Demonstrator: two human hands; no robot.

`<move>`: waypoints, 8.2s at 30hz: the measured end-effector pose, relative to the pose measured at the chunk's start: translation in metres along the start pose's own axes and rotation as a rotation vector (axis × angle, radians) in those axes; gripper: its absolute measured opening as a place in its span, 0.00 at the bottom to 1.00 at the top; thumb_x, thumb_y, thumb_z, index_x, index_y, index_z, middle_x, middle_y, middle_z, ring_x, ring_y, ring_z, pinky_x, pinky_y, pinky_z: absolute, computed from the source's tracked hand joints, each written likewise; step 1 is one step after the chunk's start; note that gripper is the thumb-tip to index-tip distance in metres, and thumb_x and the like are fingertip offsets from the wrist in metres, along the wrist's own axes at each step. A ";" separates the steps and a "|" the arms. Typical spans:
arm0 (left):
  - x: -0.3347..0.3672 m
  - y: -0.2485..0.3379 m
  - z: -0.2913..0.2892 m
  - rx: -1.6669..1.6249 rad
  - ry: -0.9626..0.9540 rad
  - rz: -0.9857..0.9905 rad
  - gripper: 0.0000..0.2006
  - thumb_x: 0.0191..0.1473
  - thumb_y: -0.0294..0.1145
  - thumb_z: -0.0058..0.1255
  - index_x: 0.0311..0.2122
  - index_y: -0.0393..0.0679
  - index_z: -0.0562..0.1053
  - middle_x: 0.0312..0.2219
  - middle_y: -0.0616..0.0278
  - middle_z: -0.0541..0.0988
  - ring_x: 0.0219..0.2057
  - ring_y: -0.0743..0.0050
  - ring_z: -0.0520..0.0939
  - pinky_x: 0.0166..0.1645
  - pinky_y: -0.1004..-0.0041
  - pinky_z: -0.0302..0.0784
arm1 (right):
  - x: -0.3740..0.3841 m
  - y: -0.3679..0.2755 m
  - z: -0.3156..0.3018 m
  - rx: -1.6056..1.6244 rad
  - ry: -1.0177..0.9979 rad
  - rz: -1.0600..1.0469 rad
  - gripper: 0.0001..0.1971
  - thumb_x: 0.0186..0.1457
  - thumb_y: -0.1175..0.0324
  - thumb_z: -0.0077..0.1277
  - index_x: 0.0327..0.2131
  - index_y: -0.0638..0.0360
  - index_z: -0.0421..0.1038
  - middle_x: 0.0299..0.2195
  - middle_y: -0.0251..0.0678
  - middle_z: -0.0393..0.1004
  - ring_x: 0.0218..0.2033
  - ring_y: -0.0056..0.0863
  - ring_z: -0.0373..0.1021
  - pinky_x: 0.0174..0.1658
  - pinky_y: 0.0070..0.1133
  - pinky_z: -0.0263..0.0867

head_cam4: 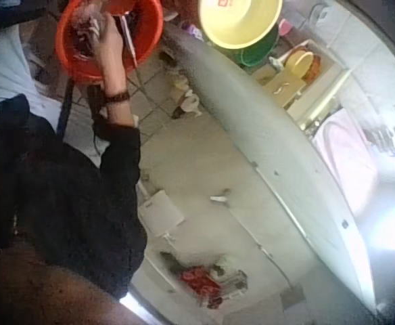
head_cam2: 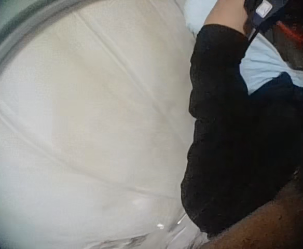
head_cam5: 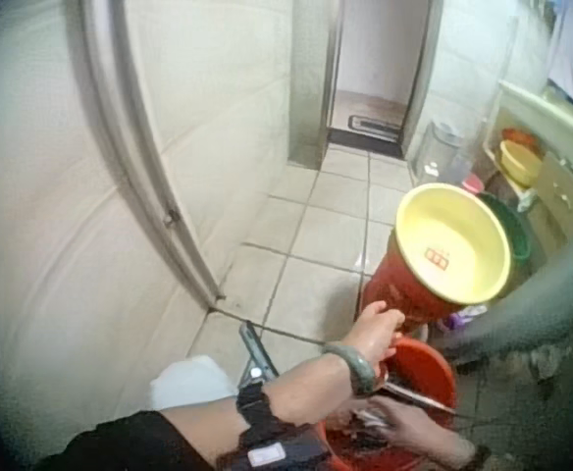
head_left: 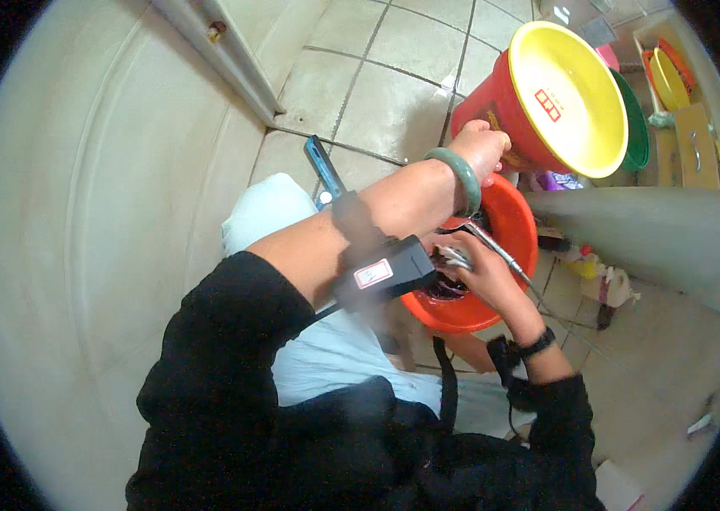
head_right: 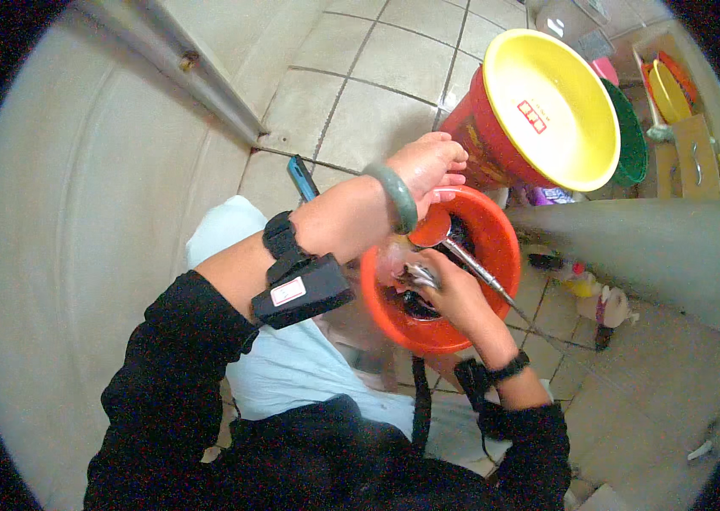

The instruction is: The person washes clothes in a bucket by hand, using a small cup to pour water over them and scrubbing them in the water.

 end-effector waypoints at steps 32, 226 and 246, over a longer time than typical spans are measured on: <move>0.019 -0.002 0.004 0.085 -0.159 0.012 0.08 0.47 0.34 0.45 0.34 0.48 0.66 0.30 0.66 0.70 0.31 0.74 0.73 0.32 0.73 0.67 | 0.050 0.091 0.103 -0.429 -0.296 0.067 0.10 0.50 0.65 0.44 0.37 0.52 0.70 0.32 0.46 0.74 0.35 0.43 0.71 0.38 0.33 0.67; -0.018 -0.024 0.047 0.161 -0.188 0.142 0.26 0.52 0.33 0.46 0.54 0.39 0.55 0.40 0.56 0.72 0.36 0.72 0.76 0.41 0.73 0.69 | -0.015 0.067 0.025 0.553 -0.024 0.221 0.18 0.53 0.70 0.39 0.49 0.58 0.65 0.43 0.33 0.71 0.43 0.23 0.67 0.49 0.21 0.61; -0.017 -0.018 0.045 0.188 -0.211 0.212 0.25 0.48 0.31 0.47 0.51 0.37 0.58 0.34 0.58 0.72 0.32 0.74 0.74 0.36 0.74 0.70 | -0.038 0.105 0.052 -0.059 -0.170 0.247 0.34 0.47 0.55 0.53 0.54 0.61 0.54 0.43 0.55 0.68 0.45 0.49 0.65 0.48 0.33 0.61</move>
Point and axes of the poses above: each hand's wrist, its own x-axis towards the middle knuckle, its own z-axis out of the palm, y = z × x, the point moved 7 cm from there along x, towards the middle knuckle
